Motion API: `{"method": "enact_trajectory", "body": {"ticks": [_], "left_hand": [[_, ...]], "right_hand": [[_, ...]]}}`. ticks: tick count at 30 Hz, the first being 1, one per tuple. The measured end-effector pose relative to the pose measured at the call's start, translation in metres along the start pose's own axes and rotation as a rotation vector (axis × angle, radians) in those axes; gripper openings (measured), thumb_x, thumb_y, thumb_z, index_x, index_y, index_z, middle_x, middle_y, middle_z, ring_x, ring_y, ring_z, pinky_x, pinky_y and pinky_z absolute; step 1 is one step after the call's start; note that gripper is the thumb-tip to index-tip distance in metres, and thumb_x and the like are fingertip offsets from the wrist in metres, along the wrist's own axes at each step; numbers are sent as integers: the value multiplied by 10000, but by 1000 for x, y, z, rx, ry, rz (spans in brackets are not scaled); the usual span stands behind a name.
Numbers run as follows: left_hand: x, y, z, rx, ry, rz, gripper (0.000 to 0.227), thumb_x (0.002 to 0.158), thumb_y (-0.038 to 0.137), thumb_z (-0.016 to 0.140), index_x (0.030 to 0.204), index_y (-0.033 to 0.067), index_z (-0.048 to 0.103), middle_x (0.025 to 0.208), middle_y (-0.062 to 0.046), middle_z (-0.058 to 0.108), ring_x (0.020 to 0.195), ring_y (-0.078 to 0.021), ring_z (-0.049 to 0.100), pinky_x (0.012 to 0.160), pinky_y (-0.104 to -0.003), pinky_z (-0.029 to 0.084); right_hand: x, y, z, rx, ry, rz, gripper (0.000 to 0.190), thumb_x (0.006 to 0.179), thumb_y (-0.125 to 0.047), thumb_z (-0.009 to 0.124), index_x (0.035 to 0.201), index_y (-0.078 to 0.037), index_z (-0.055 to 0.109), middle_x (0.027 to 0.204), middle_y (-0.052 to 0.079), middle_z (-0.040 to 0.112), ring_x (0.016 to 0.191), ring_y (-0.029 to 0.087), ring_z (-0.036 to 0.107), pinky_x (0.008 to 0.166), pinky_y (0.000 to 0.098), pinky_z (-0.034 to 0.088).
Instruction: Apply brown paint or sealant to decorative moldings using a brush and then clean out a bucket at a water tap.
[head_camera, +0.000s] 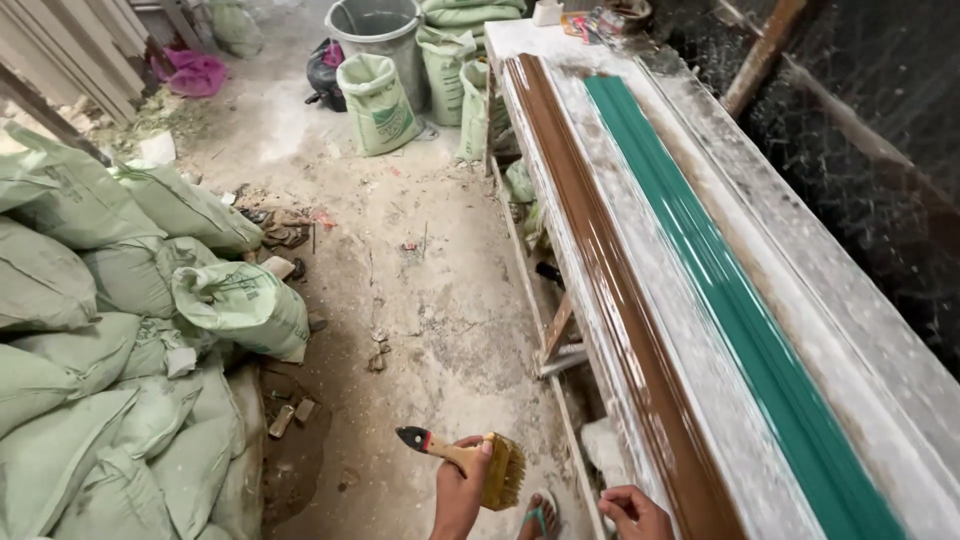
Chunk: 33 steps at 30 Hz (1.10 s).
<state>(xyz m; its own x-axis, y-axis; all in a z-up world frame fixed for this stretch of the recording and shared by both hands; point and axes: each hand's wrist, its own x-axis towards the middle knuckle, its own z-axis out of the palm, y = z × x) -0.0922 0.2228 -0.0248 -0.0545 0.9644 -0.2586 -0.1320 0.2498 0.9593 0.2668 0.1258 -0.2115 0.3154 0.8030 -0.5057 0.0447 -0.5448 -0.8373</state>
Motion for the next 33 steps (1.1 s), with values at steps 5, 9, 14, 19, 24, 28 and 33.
{"method": "enact_trajectory", "body": {"ticks": [5, 9, 14, 19, 24, 28, 33], "left_hand": [[75, 22, 42, -57, 93, 49, 390, 901, 301, 728, 1126, -18, 711, 933, -72, 750, 860, -114, 679, 752, -286, 563], [111, 39, 48, -9, 179, 40, 386, 905, 300, 722, 1144, -3, 722, 909, -79, 743, 845, -119, 663, 747, -293, 552], [175, -19, 24, -220, 306, 37, 364, 917, 249, 713, 1128, -48, 709, 937, -109, 758, 863, -156, 700, 777, -327, 575], [267, -70, 4, -218, 448, 73, 338, 908, 213, 723, 1093, -69, 696, 961, -148, 789, 887, -181, 739, 815, -335, 587], [381, 15, -6, -121, 403, -19, 368, 912, 251, 732, 1108, -60, 721, 947, -126, 761, 855, -153, 689, 767, -321, 568], [472, 149, -3, -94, 270, 20, 403, 929, 301, 693, 1144, -39, 722, 977, -87, 753, 888, -120, 683, 783, -282, 563], [578, 257, 2, 13, 112, 96, 416, 955, 312, 663, 1196, -25, 688, 923, -84, 715, 806, -114, 631, 695, -288, 536]], "right_hand": [[85, -109, -25, 24, -153, -106, 174, 844, -136, 832, 928, 1, 766, 816, 98, 756, 788, 152, 703, 769, 341, 581], [105, -223, -16, -76, -192, -259, 179, 818, -142, 831, 897, 5, 765, 808, 64, 763, 793, 128, 711, 758, 335, 599], [146, -303, 12, -162, -280, -313, 170, 824, -145, 831, 905, -8, 772, 799, 38, 768, 788, 106, 711, 748, 289, 586], [230, -310, 67, -169, -363, -299, 168, 840, -147, 833, 920, -13, 770, 790, 24, 740, 773, 87, 667, 719, 268, 556], [276, -384, 132, -186, -385, -121, 178, 874, -172, 811, 934, -14, 754, 783, 12, 708, 756, 81, 635, 725, 288, 546], [288, -501, 172, -204, -358, -28, 191, 886, -202, 764, 959, -27, 742, 795, 9, 727, 746, 89, 662, 730, 310, 571], [330, -559, 203, -190, -261, 33, 211, 911, -206, 766, 992, -12, 752, 821, 60, 732, 738, 109, 633, 700, 322, 549]]}}
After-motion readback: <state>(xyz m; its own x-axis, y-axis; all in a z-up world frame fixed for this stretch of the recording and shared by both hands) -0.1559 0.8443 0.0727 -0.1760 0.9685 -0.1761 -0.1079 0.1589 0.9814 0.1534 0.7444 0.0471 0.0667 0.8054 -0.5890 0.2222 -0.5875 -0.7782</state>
